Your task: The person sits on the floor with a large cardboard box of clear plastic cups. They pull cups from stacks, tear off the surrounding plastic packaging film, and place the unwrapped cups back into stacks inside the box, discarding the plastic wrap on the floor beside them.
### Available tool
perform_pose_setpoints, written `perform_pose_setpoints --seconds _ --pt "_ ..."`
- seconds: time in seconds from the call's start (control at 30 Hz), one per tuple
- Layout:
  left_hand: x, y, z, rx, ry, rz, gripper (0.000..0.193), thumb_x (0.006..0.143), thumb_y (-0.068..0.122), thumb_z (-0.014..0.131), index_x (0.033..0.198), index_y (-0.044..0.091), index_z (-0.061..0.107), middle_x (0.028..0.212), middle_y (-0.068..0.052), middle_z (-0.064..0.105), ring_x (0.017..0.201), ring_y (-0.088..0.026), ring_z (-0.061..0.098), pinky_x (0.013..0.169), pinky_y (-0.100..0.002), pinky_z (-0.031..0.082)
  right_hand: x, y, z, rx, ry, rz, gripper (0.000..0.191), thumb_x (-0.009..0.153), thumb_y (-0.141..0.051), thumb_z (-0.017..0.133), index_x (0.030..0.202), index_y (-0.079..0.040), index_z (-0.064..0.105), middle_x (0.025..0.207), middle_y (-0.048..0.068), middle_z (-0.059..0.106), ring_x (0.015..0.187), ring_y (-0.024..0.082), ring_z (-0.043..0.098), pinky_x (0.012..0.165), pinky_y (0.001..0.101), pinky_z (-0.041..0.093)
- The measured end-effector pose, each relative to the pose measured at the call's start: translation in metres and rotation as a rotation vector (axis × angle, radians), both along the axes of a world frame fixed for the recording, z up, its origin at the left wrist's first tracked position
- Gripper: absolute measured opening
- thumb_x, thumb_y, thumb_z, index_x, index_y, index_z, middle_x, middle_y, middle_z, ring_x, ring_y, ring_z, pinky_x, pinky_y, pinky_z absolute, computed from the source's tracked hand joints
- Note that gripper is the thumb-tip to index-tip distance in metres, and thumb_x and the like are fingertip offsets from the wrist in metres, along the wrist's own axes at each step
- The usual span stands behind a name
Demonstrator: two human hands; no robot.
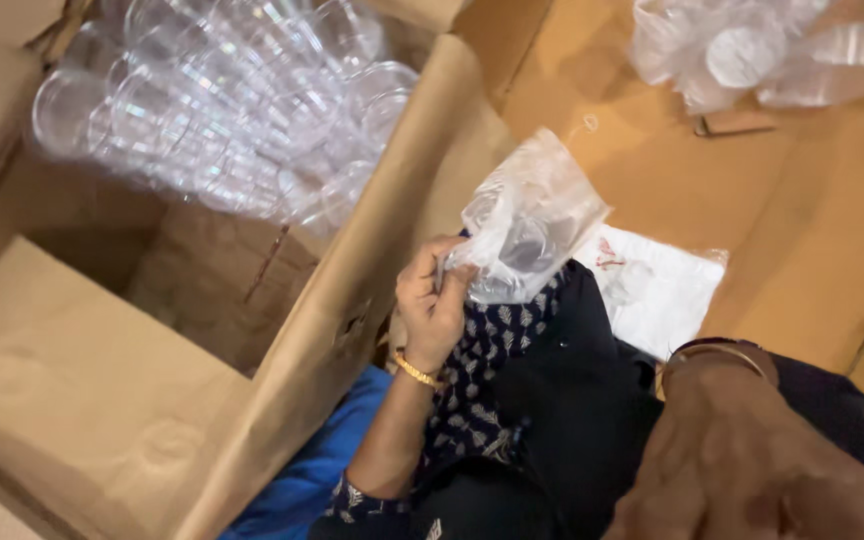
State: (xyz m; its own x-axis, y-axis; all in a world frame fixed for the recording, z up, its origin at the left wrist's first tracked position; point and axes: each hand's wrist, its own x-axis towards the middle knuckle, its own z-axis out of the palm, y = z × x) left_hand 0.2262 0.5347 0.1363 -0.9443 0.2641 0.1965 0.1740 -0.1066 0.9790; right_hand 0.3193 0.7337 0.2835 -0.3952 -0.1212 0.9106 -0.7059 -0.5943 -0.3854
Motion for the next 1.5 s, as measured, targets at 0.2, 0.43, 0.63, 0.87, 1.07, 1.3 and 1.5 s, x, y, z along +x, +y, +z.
perform_pose_setpoints --seconds 0.2,0.43,0.63,0.87,1.07,1.3,1.5 --pt "0.028 -0.048 0.028 -0.002 0.145 0.002 0.014 0.096 0.000 0.063 0.110 -0.003 0.066 0.100 -0.007 0.071 0.089 -0.010 0.067 0.080 -0.024 0.054 -0.060 -0.030 -0.009 0.153 -0.368 -0.190 0.046 0.091 -0.007 0.073 0.132 -0.007 0.053 0.130 0.005 0.055 0.120 0.017 0.058 0.098 0.0327 0.051" --pt "0.035 -0.075 0.043 -0.042 -0.012 0.066 0.011 0.099 0.010 0.071 0.100 -0.001 0.071 0.084 -0.006 0.074 0.074 -0.010 0.066 0.070 -0.025 0.053 -0.090 -0.062 -0.096 0.304 -0.948 -0.160 0.023 0.096 0.003 0.070 0.118 0.002 0.065 0.109 0.008 0.071 0.101 0.016 0.068 0.091 0.0295 0.056" --pt "0.038 -0.094 0.068 -0.065 0.388 0.191 0.021 0.095 0.009 0.072 0.107 -0.006 0.062 0.098 -0.014 0.062 0.091 -0.016 0.062 0.079 -0.029 0.050 -0.089 -0.076 -0.113 0.420 -0.808 -0.255 0.016 0.098 0.009 0.071 0.112 0.002 0.069 0.101 0.008 0.067 0.093 0.012 0.065 0.085 0.0256 0.053" --pt "0.036 -0.091 0.048 0.016 0.033 0.303 0.012 0.103 0.009 0.065 0.097 0.000 0.068 0.078 -0.001 0.065 0.072 -0.008 0.059 0.066 -0.024 0.050 -0.089 -0.097 -0.111 0.392 -0.736 -0.285 0.021 0.092 0.011 0.071 0.100 -0.002 0.057 0.113 0.009 0.064 0.104 0.015 0.064 0.091 0.0273 0.055" --pt "0.035 -0.091 0.046 0.058 0.172 0.340 0.009 0.101 0.008 0.067 0.100 -0.001 0.067 0.087 -0.005 0.065 0.078 -0.011 0.061 0.072 -0.025 0.050 -0.089 -0.106 -0.104 0.264 -0.749 -0.207 0.030 0.096 0.014 0.068 0.099 -0.006 0.047 0.104 0.017 0.070 0.099 0.021 0.070 0.090 0.0312 0.058" --pt "0.035 -0.095 0.050 -0.001 0.385 0.311 0.017 0.096 0.011 0.073 0.107 0.000 0.065 0.109 -0.011 0.062 0.101 -0.022 0.063 0.088 -0.031 0.053 -0.085 -0.110 -0.122 0.358 -0.773 -0.368 0.014 0.096 0.002 0.068 0.106 0.000 0.059 0.099 0.007 0.065 0.088 0.012 0.062 0.080 0.0252 0.052" --pt "0.036 -0.092 0.010 0.485 0.108 0.056 0.011 0.105 0.014 0.065 0.104 0.005 0.059 0.102 -0.003 0.065 0.094 -0.010 0.059 0.086 -0.024 0.048 -0.089 -0.117 -0.129 0.528 -0.780 -0.471 0.023 0.111 -0.020 0.062 0.095 -0.004 0.063 0.084 0.002 0.061 0.077 0.006 0.051 0.069 0.0215 0.042"
